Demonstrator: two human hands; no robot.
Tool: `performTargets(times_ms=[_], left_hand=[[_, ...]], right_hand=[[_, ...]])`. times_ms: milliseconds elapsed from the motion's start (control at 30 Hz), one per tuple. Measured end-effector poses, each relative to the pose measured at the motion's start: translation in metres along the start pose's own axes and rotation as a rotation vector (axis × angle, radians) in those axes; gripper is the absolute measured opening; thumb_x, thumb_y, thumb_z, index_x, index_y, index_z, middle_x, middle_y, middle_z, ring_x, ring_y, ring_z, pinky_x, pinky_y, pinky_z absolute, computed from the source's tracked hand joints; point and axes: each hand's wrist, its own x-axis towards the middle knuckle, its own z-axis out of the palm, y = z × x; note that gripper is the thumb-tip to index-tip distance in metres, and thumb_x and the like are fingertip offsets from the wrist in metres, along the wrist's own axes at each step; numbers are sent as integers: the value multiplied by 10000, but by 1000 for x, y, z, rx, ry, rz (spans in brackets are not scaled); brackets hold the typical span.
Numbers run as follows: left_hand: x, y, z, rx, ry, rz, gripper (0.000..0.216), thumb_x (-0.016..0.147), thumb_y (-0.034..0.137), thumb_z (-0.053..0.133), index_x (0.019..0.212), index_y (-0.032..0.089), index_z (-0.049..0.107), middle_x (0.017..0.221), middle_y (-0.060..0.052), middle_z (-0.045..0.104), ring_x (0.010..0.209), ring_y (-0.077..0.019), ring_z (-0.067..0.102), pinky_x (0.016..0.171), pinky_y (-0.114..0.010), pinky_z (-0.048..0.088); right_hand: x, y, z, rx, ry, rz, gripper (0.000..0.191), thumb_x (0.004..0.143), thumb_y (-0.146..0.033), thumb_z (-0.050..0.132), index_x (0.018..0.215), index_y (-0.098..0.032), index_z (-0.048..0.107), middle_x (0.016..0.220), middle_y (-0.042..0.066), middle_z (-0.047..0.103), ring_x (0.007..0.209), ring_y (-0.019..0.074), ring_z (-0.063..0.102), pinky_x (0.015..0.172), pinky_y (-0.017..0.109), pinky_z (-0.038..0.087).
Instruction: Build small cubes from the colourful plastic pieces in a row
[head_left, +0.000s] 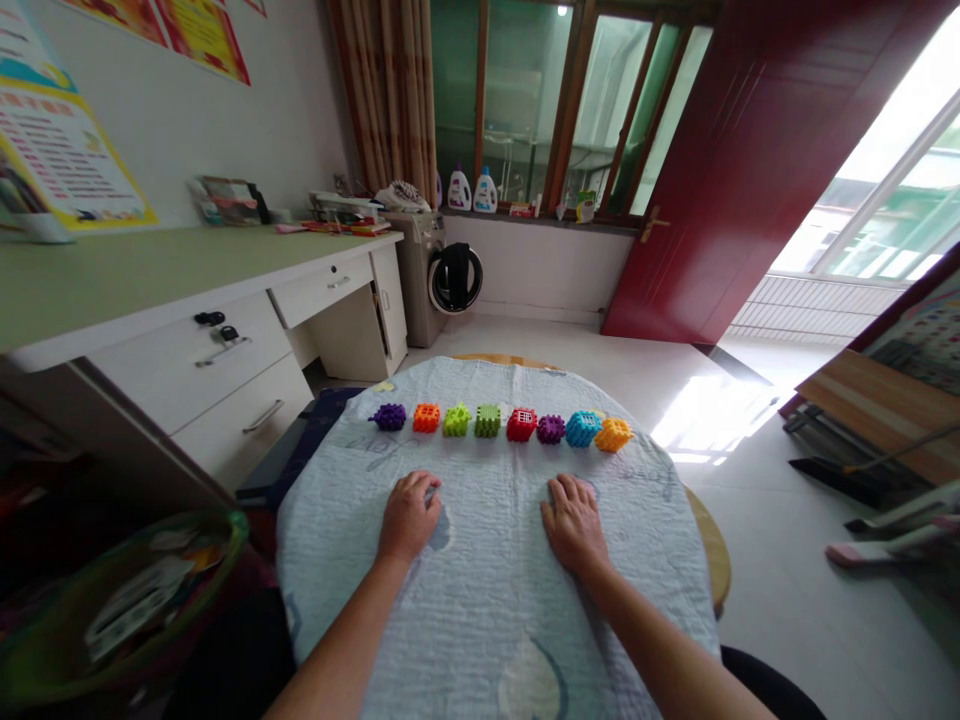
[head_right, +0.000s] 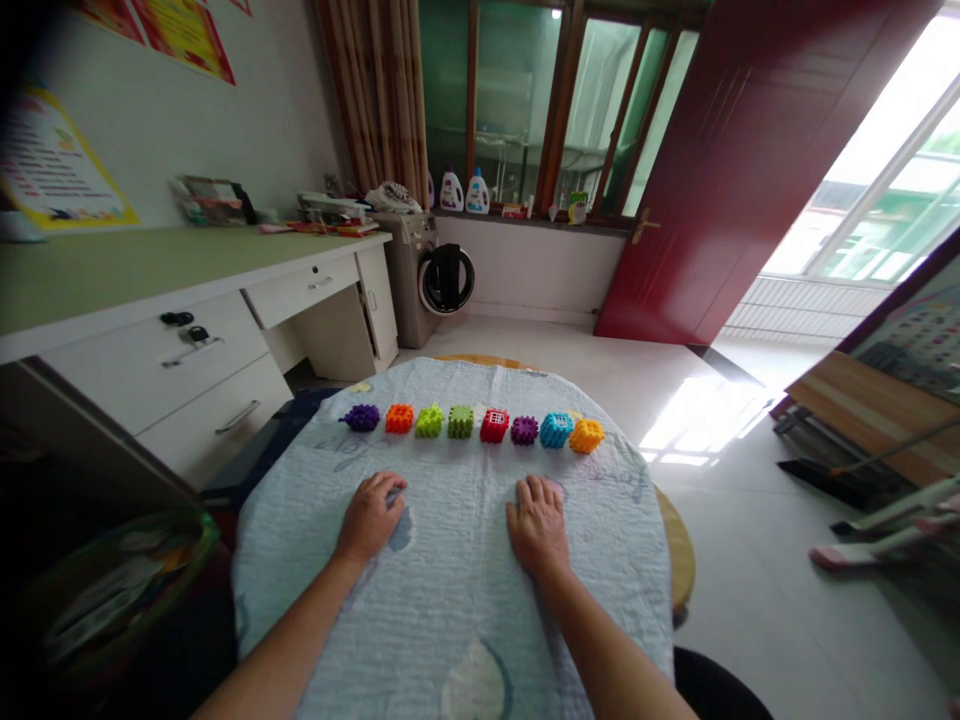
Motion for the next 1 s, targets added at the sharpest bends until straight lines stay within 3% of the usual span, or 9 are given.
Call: performTargets(times_ms=[1000], left_hand=[[1, -4, 1, 21, -3, 28, 177, 769, 186, 486, 844, 203, 645, 944, -69, 665, 952, -244, 603, 911, -400, 477]], right_hand=[[-1, 1, 4, 29, -48, 46, 409, 917, -319, 452, 1299, -209, 549, 1410, 95, 510, 1352, 267, 372, 1140, 427, 246]])
